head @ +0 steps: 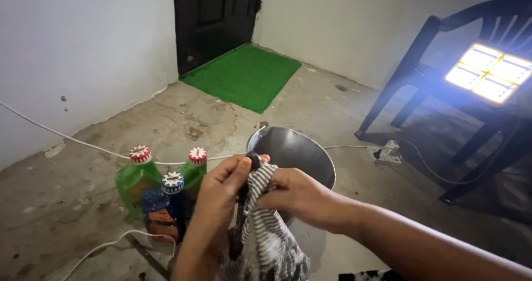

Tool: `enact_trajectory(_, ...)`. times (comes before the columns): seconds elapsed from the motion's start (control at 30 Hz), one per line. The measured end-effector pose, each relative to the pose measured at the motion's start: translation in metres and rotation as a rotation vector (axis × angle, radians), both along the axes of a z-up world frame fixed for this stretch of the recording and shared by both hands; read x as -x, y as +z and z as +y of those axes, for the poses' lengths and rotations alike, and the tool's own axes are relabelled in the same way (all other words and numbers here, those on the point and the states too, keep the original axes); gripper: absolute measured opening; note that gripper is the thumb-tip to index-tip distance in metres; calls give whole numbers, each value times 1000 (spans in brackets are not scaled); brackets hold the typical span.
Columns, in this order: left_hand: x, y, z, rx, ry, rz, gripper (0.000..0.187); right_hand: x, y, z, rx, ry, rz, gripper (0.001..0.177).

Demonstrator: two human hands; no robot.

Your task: The person wipes several metal wrenches and a metal rod with a cloth, then places them back on the floor near plastic containers.

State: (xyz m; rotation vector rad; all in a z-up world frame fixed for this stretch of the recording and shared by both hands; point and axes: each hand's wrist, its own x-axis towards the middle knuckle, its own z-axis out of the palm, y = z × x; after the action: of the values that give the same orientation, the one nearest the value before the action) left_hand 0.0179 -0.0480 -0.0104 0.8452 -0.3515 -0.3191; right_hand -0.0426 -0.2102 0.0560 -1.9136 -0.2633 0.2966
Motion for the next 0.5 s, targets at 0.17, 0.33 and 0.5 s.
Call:
enact_trajectory(0.17,21,20,-5,88,-42,142,30,7,13,8,194,-238,-92,10)
enact_trajectory(0.33,31,42,-1,28,119,-16,30,9,24,15,212,-239,-332,13)
enact_trajectory(0.5,46,68,2,-259,557,-135,26,20,50,35,378,-181,-581,17)
